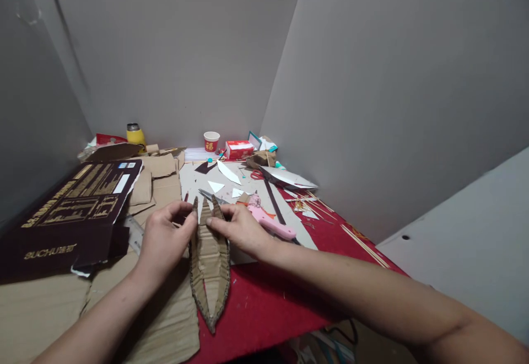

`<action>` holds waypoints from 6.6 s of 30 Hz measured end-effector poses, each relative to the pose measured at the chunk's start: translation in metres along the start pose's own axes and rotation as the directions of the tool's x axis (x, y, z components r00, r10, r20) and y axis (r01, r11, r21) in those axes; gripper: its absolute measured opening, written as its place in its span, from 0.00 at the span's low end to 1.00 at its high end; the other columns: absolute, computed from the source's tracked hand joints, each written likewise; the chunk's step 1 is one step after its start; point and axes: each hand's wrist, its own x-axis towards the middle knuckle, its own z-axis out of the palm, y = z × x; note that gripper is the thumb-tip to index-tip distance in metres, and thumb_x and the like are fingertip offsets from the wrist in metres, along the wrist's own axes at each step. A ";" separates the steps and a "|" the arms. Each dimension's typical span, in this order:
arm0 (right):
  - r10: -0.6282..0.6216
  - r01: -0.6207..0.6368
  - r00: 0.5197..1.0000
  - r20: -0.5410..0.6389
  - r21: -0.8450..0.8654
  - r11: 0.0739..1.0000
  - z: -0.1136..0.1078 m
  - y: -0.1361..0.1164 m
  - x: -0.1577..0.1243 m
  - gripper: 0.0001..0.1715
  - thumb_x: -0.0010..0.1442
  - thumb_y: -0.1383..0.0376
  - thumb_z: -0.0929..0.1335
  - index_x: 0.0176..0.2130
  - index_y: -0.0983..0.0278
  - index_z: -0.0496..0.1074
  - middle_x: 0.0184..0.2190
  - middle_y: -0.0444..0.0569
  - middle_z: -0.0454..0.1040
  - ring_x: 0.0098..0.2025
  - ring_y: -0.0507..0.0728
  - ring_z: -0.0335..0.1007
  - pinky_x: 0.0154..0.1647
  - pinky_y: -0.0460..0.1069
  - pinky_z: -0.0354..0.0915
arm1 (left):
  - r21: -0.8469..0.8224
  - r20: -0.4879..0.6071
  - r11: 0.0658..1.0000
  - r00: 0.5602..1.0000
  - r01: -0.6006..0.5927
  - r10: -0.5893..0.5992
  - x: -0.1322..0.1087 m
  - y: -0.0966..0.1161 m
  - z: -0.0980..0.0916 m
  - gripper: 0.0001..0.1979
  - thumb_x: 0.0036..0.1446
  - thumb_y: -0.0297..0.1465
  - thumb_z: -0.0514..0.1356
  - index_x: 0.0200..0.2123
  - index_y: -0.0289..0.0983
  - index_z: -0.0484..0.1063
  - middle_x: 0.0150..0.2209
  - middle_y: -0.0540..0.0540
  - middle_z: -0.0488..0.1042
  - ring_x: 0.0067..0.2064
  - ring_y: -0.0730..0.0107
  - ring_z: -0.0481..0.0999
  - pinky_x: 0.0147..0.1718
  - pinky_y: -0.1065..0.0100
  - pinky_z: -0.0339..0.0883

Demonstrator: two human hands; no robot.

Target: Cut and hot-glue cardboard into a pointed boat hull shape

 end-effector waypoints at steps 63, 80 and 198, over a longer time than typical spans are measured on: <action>-0.150 0.149 0.988 -0.019 -0.033 0.988 0.004 0.002 0.006 0.09 0.57 0.69 0.65 0.28 0.68 0.74 0.23 0.41 0.70 0.28 0.53 0.66 0.31 0.46 0.61 | 0.101 -0.111 0.992 0.990 -0.074 0.086 -0.004 0.003 0.004 0.08 0.53 0.34 0.62 0.31 0.36 0.79 0.30 0.50 0.82 0.31 0.67 0.78 0.33 0.70 0.70; -0.161 0.161 0.987 -0.007 0.018 0.987 0.002 0.002 0.010 0.09 0.56 0.67 0.65 0.27 0.68 0.73 0.24 0.44 0.71 0.27 0.52 0.64 0.30 0.46 0.61 | -0.097 -0.118 0.995 0.993 0.007 -0.018 -0.001 0.002 0.006 0.12 0.50 0.37 0.65 0.34 0.35 0.80 0.33 0.46 0.83 0.35 0.63 0.80 0.37 0.67 0.72; -0.222 0.224 0.973 -0.070 0.026 0.974 0.008 0.001 0.008 0.10 0.58 0.64 0.64 0.29 0.66 0.73 0.24 0.42 0.68 0.26 0.51 0.60 0.28 0.46 0.59 | -0.152 0.062 0.988 0.997 -0.036 0.046 -0.005 -0.008 0.016 0.16 0.62 0.37 0.56 0.45 0.36 0.79 0.41 0.47 0.81 0.41 0.64 0.77 0.43 0.67 0.68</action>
